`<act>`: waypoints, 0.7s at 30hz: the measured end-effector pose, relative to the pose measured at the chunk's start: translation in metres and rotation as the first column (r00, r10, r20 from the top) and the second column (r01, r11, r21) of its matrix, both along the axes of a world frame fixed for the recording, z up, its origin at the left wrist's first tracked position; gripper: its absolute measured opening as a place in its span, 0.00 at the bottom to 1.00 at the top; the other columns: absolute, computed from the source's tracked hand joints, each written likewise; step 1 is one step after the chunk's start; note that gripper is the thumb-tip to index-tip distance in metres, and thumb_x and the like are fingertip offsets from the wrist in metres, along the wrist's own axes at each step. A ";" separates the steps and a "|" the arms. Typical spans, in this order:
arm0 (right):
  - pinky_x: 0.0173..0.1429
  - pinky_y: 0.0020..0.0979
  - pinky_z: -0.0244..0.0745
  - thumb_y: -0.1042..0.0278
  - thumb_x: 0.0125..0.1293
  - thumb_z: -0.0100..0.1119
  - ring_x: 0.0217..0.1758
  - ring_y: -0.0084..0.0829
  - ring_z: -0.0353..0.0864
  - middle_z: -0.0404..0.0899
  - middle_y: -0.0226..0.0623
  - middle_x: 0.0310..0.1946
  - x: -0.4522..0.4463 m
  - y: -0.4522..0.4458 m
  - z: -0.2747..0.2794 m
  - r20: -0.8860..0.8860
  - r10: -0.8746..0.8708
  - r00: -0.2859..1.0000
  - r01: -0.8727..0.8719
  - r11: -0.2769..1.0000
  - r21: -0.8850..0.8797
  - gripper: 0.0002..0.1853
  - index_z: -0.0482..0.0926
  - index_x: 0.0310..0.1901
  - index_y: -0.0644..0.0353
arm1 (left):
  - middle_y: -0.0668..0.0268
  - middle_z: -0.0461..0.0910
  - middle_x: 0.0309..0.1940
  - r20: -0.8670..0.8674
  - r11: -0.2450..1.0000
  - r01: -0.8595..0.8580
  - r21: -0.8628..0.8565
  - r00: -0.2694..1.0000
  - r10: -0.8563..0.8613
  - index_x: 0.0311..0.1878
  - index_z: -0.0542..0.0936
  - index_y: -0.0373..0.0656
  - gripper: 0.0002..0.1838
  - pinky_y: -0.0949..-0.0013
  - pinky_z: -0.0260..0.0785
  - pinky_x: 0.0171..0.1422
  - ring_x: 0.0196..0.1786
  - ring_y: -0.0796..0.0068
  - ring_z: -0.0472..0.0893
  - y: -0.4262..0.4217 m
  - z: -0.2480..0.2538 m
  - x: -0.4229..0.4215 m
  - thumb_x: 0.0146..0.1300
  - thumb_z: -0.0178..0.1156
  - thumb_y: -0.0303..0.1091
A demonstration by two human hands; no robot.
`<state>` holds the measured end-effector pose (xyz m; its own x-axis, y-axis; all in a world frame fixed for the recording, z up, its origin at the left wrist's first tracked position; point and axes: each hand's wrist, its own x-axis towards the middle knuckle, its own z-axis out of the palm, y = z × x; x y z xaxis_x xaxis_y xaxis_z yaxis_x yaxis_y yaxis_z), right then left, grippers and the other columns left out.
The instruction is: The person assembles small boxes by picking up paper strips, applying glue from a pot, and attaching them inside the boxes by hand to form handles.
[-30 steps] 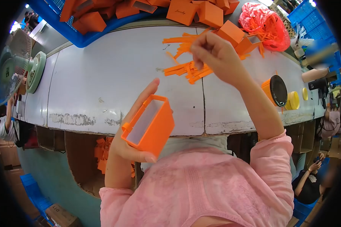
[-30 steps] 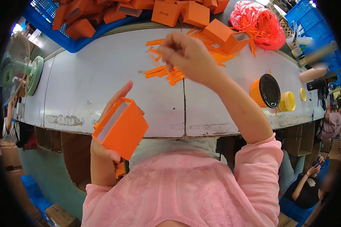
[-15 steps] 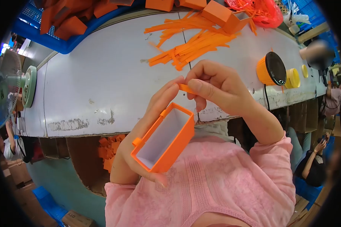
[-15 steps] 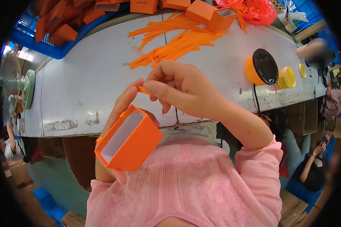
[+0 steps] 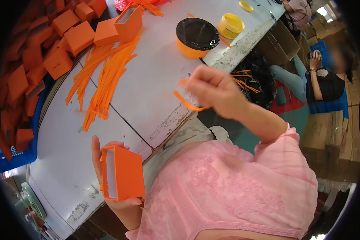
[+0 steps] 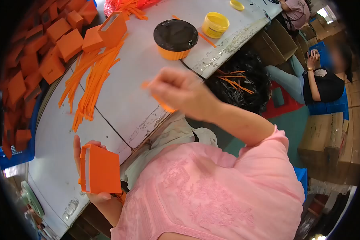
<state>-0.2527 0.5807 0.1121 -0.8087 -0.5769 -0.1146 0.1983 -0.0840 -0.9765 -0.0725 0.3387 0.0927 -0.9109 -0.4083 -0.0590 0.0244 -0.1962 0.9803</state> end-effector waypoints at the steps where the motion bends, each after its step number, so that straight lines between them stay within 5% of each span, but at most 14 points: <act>1: 0.26 0.18 0.59 0.64 0.75 0.59 0.24 0.10 0.63 0.70 0.19 0.26 -0.012 0.018 -0.009 0.055 -0.152 0.987 0.152 0.988 0.017 0.08 0.81 0.40 0.59 | 0.56 0.73 0.59 0.000 1.000 0.008 0.002 1.000 -0.008 0.79 0.51 0.35 0.89 0.62 0.72 0.62 0.58 0.64 0.77 -0.001 -0.001 -0.004 0.11 0.82 0.74; 4: 0.23 0.18 0.52 0.64 0.74 0.60 0.20 0.10 0.56 0.70 0.22 0.25 -0.050 0.060 -0.024 0.162 -0.354 0.921 0.364 0.931 -0.039 0.09 0.78 0.37 0.59 | 0.57 0.73 0.58 0.007 0.996 0.078 -0.031 0.997 -0.078 0.79 0.50 0.35 0.89 0.63 0.72 0.62 0.58 0.65 0.77 0.002 -0.002 -0.014 0.12 0.83 0.73; 6: 0.22 0.17 0.50 0.64 0.74 0.61 0.19 0.10 0.55 0.70 0.23 0.24 -0.062 0.072 -0.029 0.179 -0.403 0.897 0.413 0.911 -0.018 0.10 0.77 0.35 0.59 | 0.54 0.72 0.60 -0.008 0.990 0.136 -0.040 0.991 -0.136 0.80 0.48 0.35 0.83 0.59 0.68 0.67 0.61 0.61 0.76 0.006 0.000 -0.021 0.24 0.83 0.68; 13: 0.21 0.17 0.49 0.63 0.73 0.62 0.18 0.10 0.54 0.69 0.21 0.23 -0.075 0.066 -0.035 0.229 -0.353 0.907 0.369 0.929 -0.031 0.11 0.75 0.34 0.58 | 0.54 0.71 0.60 0.012 0.986 0.168 -0.025 0.986 -0.168 0.80 0.48 0.35 0.83 0.59 0.68 0.68 0.61 0.62 0.76 0.011 0.000 -0.033 0.23 0.84 0.66; 15: 0.21 0.17 0.49 0.62 0.73 0.63 0.18 0.10 0.54 0.68 0.21 0.23 -0.076 0.063 -0.035 0.217 -0.336 0.916 0.352 0.935 -0.041 0.12 0.74 0.33 0.56 | 0.58 0.75 0.58 0.033 0.991 0.131 -0.029 0.991 -0.130 0.80 0.49 0.36 0.88 0.64 0.73 0.58 0.56 0.65 0.78 0.009 -0.003 -0.033 0.15 0.86 0.68; 21: 0.21 0.19 0.49 0.61 0.72 0.63 0.19 0.11 0.54 0.66 0.20 0.22 -0.083 0.054 -0.042 0.233 -0.358 0.904 0.363 0.932 0.022 0.14 0.70 0.30 0.53 | 0.57 0.74 0.59 0.022 0.985 0.175 -0.011 0.984 -0.175 0.80 0.46 0.37 0.85 0.64 0.73 0.58 0.57 0.65 0.77 0.004 -0.007 -0.033 0.20 0.87 0.63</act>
